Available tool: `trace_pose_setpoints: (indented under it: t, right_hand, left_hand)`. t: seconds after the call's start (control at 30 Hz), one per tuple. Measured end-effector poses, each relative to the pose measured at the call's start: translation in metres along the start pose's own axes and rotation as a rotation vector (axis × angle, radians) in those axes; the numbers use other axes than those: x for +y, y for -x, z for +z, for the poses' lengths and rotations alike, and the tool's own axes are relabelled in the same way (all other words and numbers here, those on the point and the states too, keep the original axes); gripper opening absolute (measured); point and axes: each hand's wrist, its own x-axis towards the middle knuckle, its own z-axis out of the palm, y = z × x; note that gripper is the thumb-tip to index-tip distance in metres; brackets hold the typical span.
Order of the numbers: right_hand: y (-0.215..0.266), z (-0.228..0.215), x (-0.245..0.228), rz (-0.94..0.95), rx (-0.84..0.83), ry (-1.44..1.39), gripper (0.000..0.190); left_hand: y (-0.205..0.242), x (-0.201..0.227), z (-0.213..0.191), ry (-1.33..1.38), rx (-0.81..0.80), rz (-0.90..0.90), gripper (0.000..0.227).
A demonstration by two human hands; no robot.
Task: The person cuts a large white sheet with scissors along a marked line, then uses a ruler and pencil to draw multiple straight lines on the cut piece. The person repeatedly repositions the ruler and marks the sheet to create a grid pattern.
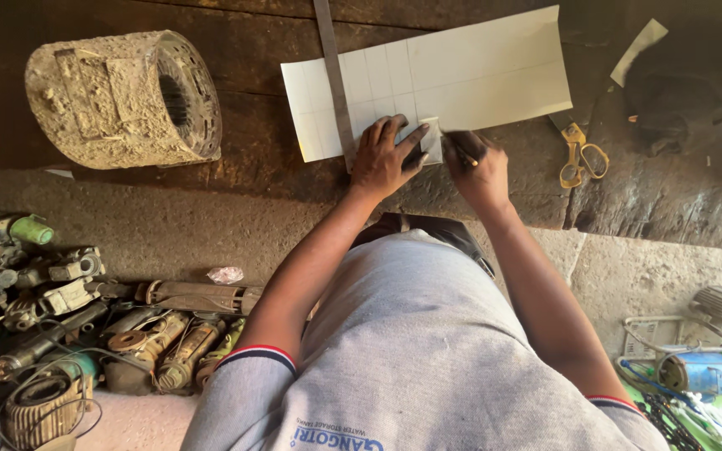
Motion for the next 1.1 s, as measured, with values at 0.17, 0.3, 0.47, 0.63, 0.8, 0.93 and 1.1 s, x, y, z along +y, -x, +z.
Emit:
trace_pose_setpoints:
  t: [0.17,0.3,0.47,0.63,0.8,0.93,1.1]
  right_hand:
    - [0.002,0.005,0.021,0.044,0.105,-0.035,0.013]
    - [0.002,0.020,0.040,0.122,0.179,-0.168,0.013]
    - [0.005,0.023,0.053,0.082,0.168,-0.127,0.014]
    - [0.001,0.023,0.050,0.069,0.168,-0.112,0.012]
    - [0.002,0.020,0.049,0.073,0.154,-0.112,0.013]
    - [0.000,0.019,0.046,0.072,0.145,-0.113,0.014]
    - [-0.003,0.017,0.039,0.064,0.128,-0.074,0.015]
  left_hand:
    - [-0.008,-0.004,0.003,0.041,0.043,0.042,0.055]
    - [-0.037,-0.027,0.005,0.019,0.061,0.038,0.049]
    - [-0.087,-0.060,0.009,0.017,0.051,-0.030,0.051]
    - [-0.097,-0.065,0.006,-0.015,0.089,-0.022,0.052]
    - [-0.098,-0.061,0.008,-0.031,0.063,-0.066,0.052]
    - [-0.099,-0.064,0.010,-0.027,0.028,-0.089,0.053]
    - [-0.099,-0.065,0.014,0.001,0.007,-0.098,0.051]
